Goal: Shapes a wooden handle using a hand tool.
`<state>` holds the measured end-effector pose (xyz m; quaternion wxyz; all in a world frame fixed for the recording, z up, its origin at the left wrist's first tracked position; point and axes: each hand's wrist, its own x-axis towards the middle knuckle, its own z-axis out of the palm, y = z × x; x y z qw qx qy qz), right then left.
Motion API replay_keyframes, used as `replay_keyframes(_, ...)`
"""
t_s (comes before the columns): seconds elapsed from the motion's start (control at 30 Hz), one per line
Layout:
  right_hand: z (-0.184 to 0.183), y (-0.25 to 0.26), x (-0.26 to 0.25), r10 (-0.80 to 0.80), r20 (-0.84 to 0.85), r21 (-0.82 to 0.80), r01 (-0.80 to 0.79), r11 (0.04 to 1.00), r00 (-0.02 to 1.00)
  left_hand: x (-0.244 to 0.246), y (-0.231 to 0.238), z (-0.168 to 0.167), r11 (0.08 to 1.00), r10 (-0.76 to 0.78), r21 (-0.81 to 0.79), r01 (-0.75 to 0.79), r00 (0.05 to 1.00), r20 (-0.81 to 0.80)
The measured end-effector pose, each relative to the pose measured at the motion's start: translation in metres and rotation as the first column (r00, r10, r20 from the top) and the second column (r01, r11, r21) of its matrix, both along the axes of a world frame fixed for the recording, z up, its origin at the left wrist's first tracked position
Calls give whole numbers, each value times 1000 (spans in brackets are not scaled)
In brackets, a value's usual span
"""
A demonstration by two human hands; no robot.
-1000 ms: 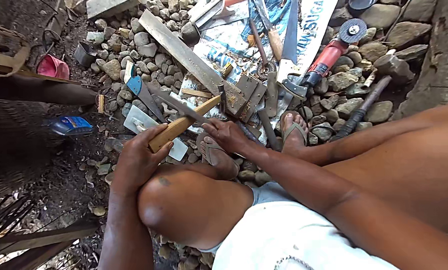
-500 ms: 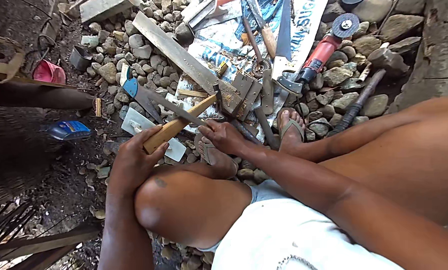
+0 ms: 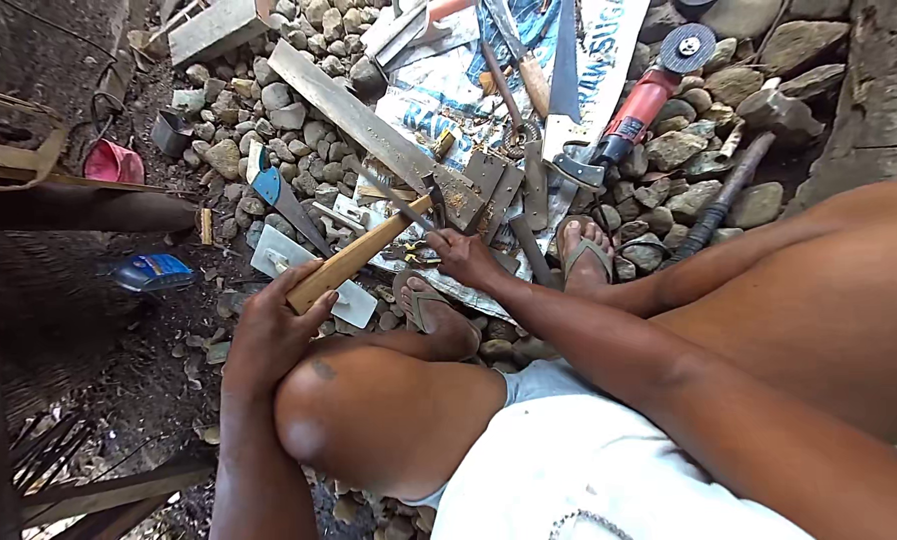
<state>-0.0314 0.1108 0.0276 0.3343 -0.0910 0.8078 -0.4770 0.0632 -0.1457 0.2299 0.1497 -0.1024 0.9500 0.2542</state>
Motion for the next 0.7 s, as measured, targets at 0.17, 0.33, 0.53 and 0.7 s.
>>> replay_keyframes(0.17, 23, -7, 15, 64, -156, -30, -70, 997, 986, 0, 0, -2, 997, 34, 65, -34, 999, -2)
replay_keyframes(0.33, -7, 0, 0, 4, 12, 28, -5, 1000, 1000, 1, -1, -3, 996, 54, 70, -55, 998, 13)
replay_keyframes(0.53, 8, -2, 1, 68, -24, 25, -68, 997, 997, 0, 0, -2, 995, 52, 89, -53, 999, 11)
replay_keyframes(0.7, -23, 7, -8, -53, 98, 97, 43, 994, 994, 1, -1, -2, 993, 69, 91, -69, 998, 5)
